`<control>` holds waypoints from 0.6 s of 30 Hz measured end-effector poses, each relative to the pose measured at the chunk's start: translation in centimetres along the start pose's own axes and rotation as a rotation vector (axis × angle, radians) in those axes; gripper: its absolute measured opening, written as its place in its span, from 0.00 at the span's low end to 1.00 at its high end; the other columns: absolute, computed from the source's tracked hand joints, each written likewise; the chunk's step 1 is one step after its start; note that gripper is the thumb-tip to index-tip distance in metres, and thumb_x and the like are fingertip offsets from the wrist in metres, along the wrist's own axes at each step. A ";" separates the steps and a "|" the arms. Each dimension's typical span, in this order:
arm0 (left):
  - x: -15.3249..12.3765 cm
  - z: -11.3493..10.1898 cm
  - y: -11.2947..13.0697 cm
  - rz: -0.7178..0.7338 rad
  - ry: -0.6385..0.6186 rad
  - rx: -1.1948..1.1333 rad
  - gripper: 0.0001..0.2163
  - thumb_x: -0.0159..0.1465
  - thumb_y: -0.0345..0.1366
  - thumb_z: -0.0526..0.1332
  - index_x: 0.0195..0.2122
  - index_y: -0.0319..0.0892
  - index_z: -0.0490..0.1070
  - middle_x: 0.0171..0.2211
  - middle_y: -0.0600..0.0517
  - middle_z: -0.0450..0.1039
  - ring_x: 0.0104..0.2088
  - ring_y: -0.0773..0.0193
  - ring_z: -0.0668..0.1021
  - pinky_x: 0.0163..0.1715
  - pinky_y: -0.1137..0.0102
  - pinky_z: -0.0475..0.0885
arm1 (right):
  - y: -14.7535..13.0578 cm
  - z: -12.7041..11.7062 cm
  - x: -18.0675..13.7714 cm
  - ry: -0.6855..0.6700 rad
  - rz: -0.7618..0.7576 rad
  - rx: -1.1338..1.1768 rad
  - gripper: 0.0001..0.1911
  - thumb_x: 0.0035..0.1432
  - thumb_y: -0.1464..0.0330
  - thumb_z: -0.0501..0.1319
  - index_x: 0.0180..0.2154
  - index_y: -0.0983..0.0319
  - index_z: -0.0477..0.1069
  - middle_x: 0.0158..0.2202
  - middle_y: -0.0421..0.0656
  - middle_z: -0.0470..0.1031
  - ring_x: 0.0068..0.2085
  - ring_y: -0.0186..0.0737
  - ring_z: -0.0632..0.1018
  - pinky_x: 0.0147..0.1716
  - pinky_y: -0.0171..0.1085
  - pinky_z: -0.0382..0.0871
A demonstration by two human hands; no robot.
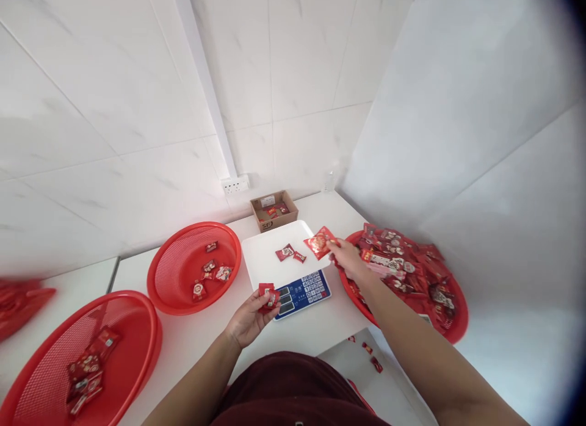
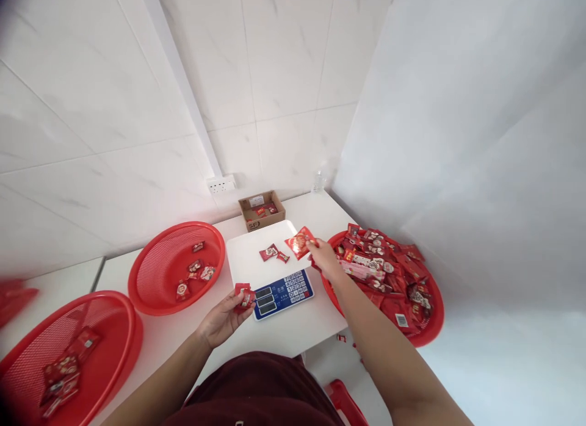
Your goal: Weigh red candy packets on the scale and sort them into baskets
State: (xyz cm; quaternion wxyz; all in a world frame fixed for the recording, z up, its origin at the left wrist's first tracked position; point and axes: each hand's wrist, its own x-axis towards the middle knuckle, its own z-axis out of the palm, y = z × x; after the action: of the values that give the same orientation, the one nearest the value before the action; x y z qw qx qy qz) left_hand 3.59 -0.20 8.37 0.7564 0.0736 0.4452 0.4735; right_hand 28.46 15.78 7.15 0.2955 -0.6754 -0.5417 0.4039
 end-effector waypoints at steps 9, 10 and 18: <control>-1.1 -1.0 -0.4 0.003 -0.018 0.047 0.12 0.54 0.32 0.67 0.39 0.40 0.69 0.33 0.52 0.73 0.31 0.70 0.77 0.36 0.73 0.73 | 0.3 7.7 -4.5 -0.136 0.294 0.617 0.11 0.49 0.61 0.61 0.35 0.59 0.69 0.28 0.39 0.76 0.18 0.28 0.68 0.14 0.29 0.57; -1.2 -1.0 -0.6 0.003 -0.037 0.063 0.13 0.53 0.32 0.68 0.38 0.40 0.69 0.33 0.52 0.73 0.32 0.70 0.77 0.37 0.73 0.73 | 0.4 8.3 -5.4 -0.146 0.352 0.702 0.10 0.49 0.61 0.61 0.33 0.60 0.69 0.27 0.39 0.75 0.18 0.28 0.67 0.14 0.29 0.57; 0.5 1.9 -3.2 0.013 -0.085 0.203 0.23 0.45 0.30 0.72 0.43 0.41 0.69 0.34 0.52 0.73 0.31 0.69 0.76 0.37 0.71 0.71 | -1.0 12.1 -11.8 -0.184 0.478 0.923 0.14 0.51 0.57 0.59 0.33 0.60 0.69 0.22 0.37 0.71 0.22 0.33 0.72 0.23 0.33 0.68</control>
State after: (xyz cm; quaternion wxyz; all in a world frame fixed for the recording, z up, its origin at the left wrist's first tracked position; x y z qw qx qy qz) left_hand 7.12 -0.97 7.48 0.7602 0.1729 0.4576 0.4276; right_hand 16.43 4.12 4.58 0.4130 -0.5417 -0.1620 0.7140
